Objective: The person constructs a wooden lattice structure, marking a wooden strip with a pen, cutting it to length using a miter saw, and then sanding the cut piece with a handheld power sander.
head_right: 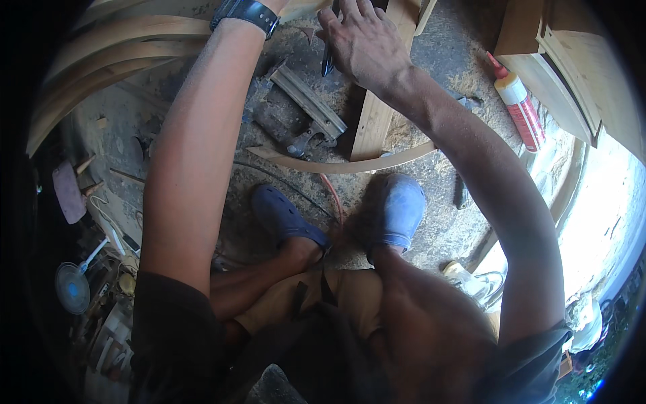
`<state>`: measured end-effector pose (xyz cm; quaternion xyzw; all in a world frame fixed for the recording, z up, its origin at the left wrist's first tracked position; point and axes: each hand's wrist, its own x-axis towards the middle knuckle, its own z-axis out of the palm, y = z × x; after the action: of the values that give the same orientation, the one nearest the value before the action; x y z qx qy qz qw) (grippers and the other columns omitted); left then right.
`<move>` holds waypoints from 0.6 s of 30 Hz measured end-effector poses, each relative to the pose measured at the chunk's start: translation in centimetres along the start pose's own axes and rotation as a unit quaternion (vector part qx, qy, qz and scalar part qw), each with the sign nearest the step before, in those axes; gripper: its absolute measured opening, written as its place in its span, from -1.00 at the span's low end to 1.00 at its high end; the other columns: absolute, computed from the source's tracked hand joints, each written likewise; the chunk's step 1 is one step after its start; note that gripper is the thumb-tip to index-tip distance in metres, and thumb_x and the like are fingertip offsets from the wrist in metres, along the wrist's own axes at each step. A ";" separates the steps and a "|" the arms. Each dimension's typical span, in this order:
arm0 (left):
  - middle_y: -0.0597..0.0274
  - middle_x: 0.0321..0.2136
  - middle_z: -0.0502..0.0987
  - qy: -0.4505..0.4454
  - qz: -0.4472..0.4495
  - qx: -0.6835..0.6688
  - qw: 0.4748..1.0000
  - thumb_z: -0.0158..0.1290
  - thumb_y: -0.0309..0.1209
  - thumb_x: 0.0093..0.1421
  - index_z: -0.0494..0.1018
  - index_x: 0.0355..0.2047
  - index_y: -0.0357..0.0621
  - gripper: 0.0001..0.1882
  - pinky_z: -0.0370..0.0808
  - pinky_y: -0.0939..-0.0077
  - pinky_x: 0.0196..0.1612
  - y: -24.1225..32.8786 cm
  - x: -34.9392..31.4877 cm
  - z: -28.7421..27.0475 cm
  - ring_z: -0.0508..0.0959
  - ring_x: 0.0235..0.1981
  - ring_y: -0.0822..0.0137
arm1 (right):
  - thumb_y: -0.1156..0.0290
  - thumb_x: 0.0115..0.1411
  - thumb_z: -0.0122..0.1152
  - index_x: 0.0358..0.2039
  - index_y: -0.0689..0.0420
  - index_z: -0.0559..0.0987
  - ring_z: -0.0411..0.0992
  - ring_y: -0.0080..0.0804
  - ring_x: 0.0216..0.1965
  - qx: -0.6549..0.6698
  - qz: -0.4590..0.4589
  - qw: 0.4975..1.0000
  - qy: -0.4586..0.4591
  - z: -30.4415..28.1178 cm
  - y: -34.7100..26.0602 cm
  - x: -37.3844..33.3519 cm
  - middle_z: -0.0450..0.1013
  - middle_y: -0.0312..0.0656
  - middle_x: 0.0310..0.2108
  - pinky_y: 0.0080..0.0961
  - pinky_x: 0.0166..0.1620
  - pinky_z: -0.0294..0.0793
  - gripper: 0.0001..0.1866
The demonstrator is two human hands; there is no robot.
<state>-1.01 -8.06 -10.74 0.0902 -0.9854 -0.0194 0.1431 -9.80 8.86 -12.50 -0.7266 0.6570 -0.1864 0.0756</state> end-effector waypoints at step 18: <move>-0.08 -0.27 0.62 0.011 -0.023 -0.008 1.000 -0.10 -0.41 0.24 0.54 -0.27 -0.10 -0.79 0.48 0.00 -0.10 0.4 0.3 -0.4 0.59 -0.17 -0.14 | 0.25 0.33 0.09 0.15 0.27 0.35 0.36 0.06 0.05 -0.033 0.034 0.999 -0.009 0.5 0.4 0.9 0.34 0.17 0.07 -0.11 0.08 0.42 -0.52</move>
<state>-1.29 -7.71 -10.27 0.1114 -0.9814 -0.0299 0.1538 -9.90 7.84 -12.94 -0.7074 0.6867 -0.1552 0.0633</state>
